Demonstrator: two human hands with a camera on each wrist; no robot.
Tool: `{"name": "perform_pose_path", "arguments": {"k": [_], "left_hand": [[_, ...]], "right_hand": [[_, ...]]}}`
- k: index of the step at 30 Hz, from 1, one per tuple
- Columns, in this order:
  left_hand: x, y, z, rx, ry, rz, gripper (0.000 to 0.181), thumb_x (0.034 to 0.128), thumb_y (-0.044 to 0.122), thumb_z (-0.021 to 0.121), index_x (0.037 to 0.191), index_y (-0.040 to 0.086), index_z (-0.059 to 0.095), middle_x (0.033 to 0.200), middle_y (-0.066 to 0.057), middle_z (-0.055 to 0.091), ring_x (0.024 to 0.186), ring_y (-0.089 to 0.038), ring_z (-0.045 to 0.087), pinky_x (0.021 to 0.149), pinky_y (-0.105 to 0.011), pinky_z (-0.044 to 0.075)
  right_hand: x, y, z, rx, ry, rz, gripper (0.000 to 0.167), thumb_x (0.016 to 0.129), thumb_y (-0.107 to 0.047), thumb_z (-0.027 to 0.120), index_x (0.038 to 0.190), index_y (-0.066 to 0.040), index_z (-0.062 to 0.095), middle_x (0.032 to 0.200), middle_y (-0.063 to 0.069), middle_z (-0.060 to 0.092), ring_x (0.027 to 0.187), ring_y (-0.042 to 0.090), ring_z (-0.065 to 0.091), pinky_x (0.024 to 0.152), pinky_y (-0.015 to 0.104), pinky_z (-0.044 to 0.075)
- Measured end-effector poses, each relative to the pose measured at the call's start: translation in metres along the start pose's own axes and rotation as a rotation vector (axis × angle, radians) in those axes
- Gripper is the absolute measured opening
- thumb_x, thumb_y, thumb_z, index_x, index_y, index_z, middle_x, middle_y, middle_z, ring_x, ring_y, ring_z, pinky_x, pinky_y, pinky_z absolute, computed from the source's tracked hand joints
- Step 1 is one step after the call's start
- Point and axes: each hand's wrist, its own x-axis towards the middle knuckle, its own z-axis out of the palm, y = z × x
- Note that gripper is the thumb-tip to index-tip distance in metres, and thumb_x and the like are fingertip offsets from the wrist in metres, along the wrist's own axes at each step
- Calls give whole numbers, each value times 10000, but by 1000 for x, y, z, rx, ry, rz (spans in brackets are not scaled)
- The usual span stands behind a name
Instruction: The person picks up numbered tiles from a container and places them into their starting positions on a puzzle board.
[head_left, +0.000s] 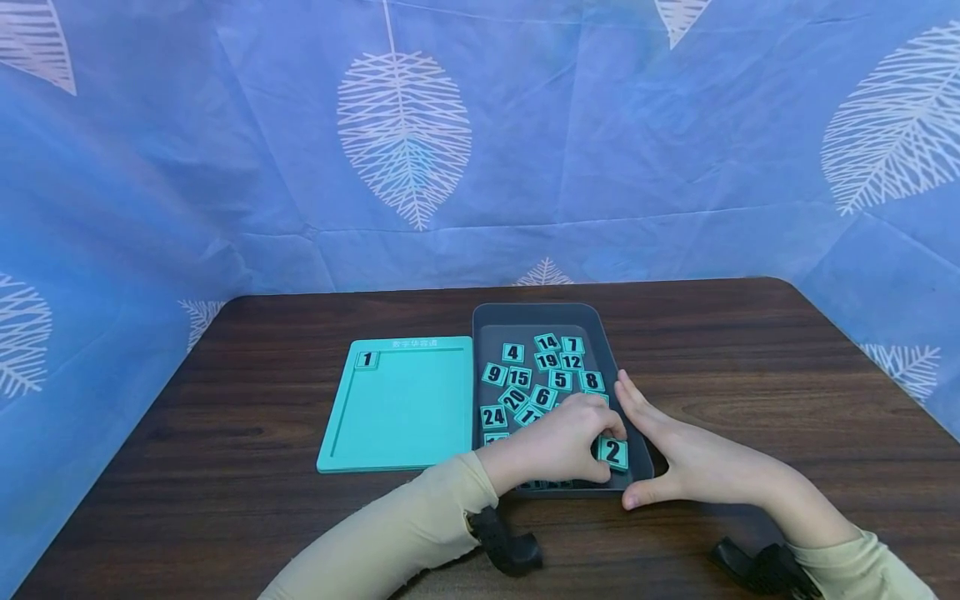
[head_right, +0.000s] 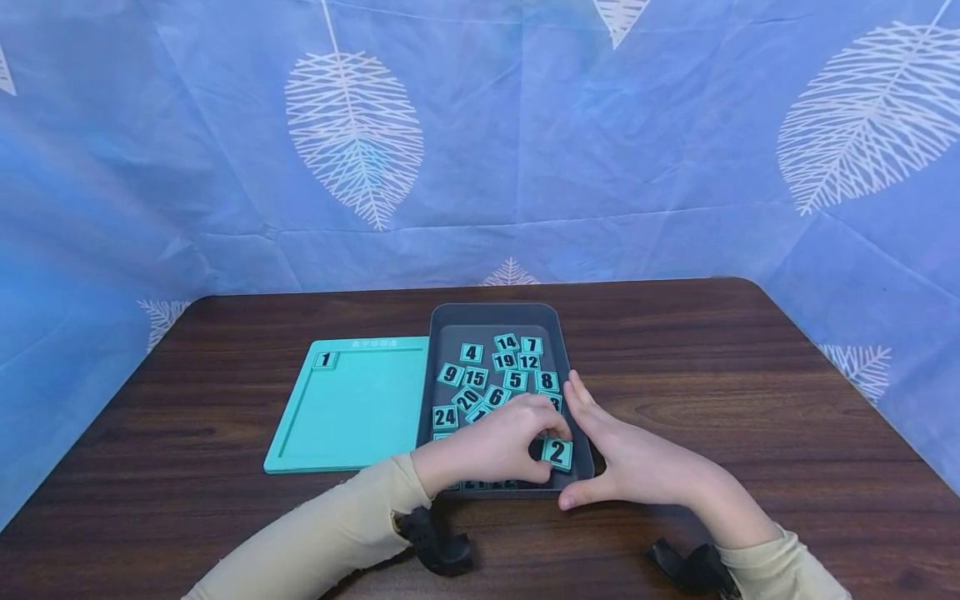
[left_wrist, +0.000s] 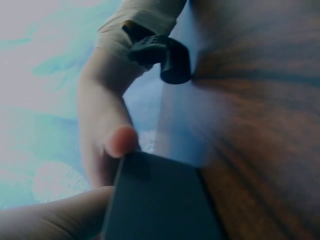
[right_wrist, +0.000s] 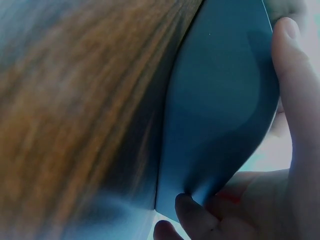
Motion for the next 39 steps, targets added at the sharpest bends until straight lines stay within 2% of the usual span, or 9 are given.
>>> {"name": "perform_pose_path", "arguments": {"k": [7, 12, 16, 22, 26, 30, 39], "left_hand": [[-5, -7, -14, -50, 40, -2, 321, 801, 119, 752, 1115, 92, 689, 980, 56, 572, 861, -58, 484, 730, -103, 401], [-11, -16, -27, -83, 71, -40, 328, 814, 105, 741, 1136, 95, 680, 1031, 38, 582, 919, -90, 516, 792, -135, 423], [-17, -23, -35, -89, 106, -59, 332, 820, 101, 732, 1146, 94, 671, 1052, 26, 589, 930, -100, 527, 803, -152, 432], [-27, -36, -41, -109, 153, -77, 326, 823, 92, 720, 1144, 85, 664, 1061, 4, 585, 933, -143, 533, 801, -188, 441], [-35, -46, -44, -134, 182, -99, 323, 820, 67, 707, 1140, 77, 660, 1066, -9, 572, 946, -176, 533, 811, -224, 446], [-42, -57, -49, -148, 219, -97, 318, 819, 50, 695, 1135, 61, 659, 1064, -28, 569, 928, -183, 519, 806, -261, 449], [-59, -80, -61, -213, 260, -134, 320, 819, 20, 669, 1138, 32, 649, 1078, -59, 552, 926, -235, 501, 798, -303, 451]], "right_hand": [[0, 1, 0, -6, 4, -9, 1138, 804, -499, 700, 1527, -98, -82, 1568, 100, -187, 1393, 422, 171, 945, 541, 409], [0, 0, 1, -20, 7, -10, 1135, 802, -509, 696, 1528, -100, -76, 1569, 101, -184, 1390, 417, 187, 938, 511, 424], [0, 0, 1, -16, 6, 0, 1144, 796, -516, 699, 1528, -99, -75, 1569, 104, -181, 1398, 420, 153, 952, 542, 401], [1, -1, 1, -13, 13, 9, 1163, 782, -519, 708, 1527, -92, -76, 1567, 122, -178, 1403, 427, 108, 972, 581, 363], [1, -1, 1, -13, 12, 10, 1167, 780, -520, 709, 1526, -96, -82, 1567, 115, -181, 1408, 417, 95, 978, 578, 356], [1, -1, 1, -22, 15, 7, 1170, 777, -525, 708, 1525, -101, -85, 1568, 110, -179, 1410, 408, 98, 978, 566, 362], [1, -1, 2, -28, 24, 1, 1174, 771, -529, 711, 1526, -98, -78, 1570, 112, -173, 1411, 407, 98, 976, 553, 372]]}}
